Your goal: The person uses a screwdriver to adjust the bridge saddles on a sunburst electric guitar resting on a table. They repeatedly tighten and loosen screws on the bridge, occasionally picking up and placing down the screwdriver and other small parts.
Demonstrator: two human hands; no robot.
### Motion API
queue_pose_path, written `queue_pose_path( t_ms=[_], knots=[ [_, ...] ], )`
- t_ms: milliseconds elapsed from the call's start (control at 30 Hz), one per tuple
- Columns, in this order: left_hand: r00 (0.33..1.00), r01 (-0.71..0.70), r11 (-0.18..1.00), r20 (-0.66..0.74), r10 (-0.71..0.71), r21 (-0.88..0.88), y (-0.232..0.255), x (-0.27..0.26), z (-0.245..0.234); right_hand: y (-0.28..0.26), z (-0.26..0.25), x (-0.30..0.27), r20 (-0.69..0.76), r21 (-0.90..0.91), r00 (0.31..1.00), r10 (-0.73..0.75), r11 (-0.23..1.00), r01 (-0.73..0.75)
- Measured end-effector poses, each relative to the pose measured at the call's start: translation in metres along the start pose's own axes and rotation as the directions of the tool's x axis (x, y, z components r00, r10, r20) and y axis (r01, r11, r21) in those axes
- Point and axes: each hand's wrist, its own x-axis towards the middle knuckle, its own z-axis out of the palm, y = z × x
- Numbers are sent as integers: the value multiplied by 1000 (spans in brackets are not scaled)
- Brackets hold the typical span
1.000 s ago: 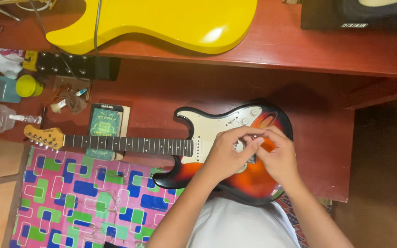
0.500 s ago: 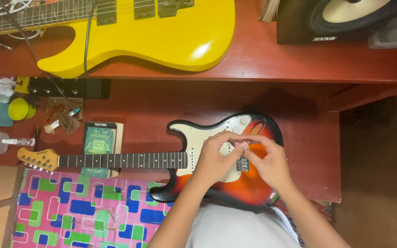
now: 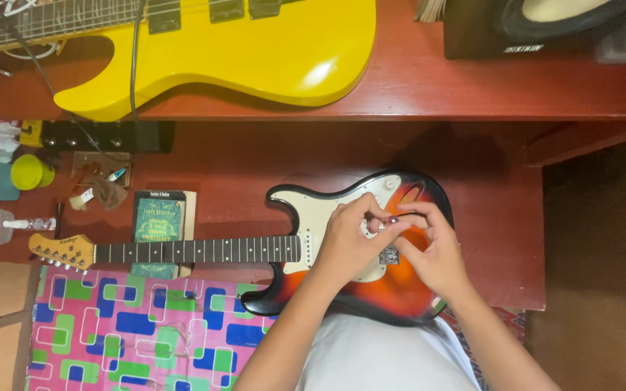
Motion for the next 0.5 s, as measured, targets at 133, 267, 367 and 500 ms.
queue_pose_path(
  t_ms=[133, 267, 367, 500],
  knots=[
    [999, -24, 994, 29, 21, 111, 5, 2, 5, 15, 6, -2, -10, -98, 995, -95, 991, 93],
    [989, -76, 997, 126, 79, -25, 10, -1, -3, 2, -2, -1, -44, -208, 983, -176, 964, 163],
    [990, -85, 996, 113, 86, -10, 8, 0, -10, -6, -3, -9, -4, 20, 998, -56, 998, 56],
    [987, -119, 988, 118, 107, 102, 17, -3, -6, -1, -2, -19, 66, 26, 998, -12, 1000, 10]
  ],
)
